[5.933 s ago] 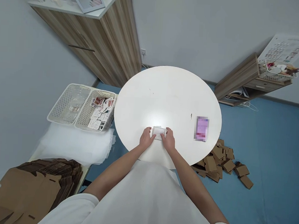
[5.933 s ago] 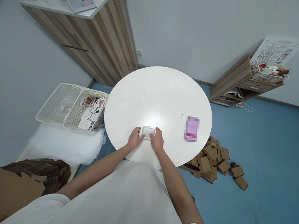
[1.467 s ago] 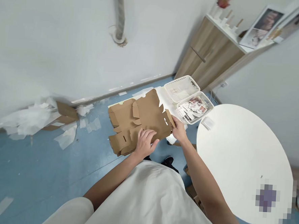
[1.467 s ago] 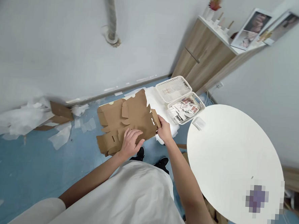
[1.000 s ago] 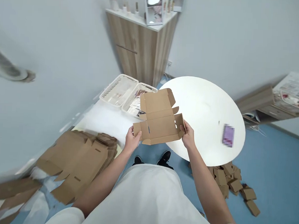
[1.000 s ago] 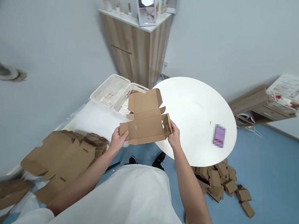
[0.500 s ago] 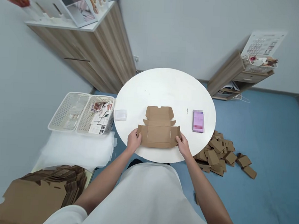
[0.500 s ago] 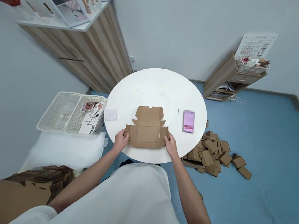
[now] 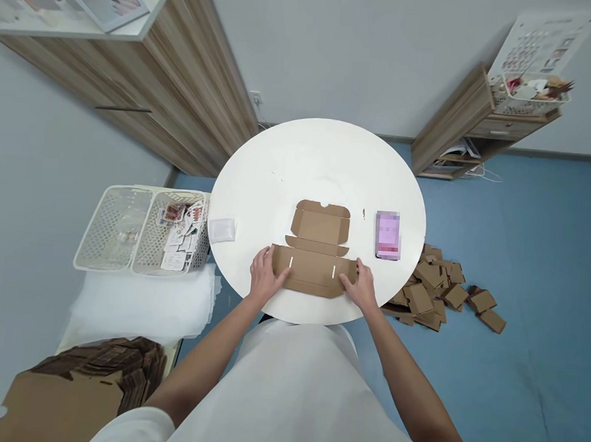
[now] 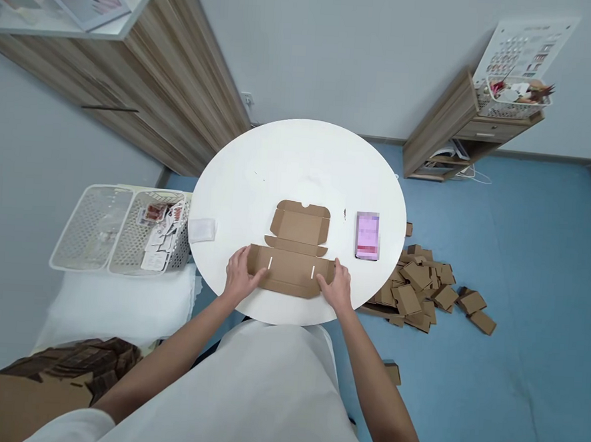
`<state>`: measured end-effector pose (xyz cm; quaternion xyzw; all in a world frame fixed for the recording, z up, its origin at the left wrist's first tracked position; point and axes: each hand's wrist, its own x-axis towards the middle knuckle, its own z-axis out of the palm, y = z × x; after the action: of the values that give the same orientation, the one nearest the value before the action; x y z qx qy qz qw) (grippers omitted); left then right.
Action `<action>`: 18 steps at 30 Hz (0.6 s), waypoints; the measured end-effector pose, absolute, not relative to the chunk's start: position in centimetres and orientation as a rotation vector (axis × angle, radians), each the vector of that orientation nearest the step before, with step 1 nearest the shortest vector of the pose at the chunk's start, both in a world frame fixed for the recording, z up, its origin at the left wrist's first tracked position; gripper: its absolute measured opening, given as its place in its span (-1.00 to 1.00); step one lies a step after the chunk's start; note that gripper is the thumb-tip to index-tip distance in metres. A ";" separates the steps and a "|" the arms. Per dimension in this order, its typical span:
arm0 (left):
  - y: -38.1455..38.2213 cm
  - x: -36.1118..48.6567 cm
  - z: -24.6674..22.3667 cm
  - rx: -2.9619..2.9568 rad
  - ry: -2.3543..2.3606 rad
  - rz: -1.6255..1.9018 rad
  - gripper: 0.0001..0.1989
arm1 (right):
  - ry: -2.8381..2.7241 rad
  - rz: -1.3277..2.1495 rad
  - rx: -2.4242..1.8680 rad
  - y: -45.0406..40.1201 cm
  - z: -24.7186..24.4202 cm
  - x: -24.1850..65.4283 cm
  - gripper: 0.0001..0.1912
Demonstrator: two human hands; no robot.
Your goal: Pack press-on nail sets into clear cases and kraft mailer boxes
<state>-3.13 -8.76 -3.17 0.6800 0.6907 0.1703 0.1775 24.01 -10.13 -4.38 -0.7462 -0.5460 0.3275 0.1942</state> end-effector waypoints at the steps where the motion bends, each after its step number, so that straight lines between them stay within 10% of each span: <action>1: -9.1 -3.0 -2.9 2.038 1.904 0.433 -0.27 | -1.547 0.852 -2.124 -9.5 -4.0 24.1 -0.27; 11: -10.1 -1.6 -3.9 2.477 1.230 -0.079 -0.74 | -1.414 1.115 -2.237 1.2 -3.6 23.8 -0.46; 18: -9.2 -1.3 -4.4 2.556 1.252 -0.111 -0.53 | -1.498 1.110 -2.234 1.4 -4.7 23.1 -0.79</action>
<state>-1.33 -9.19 -4.39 0.8878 0.4348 -0.0385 0.1460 23.07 1.40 -4.70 -0.7626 -0.5114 0.3789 0.1156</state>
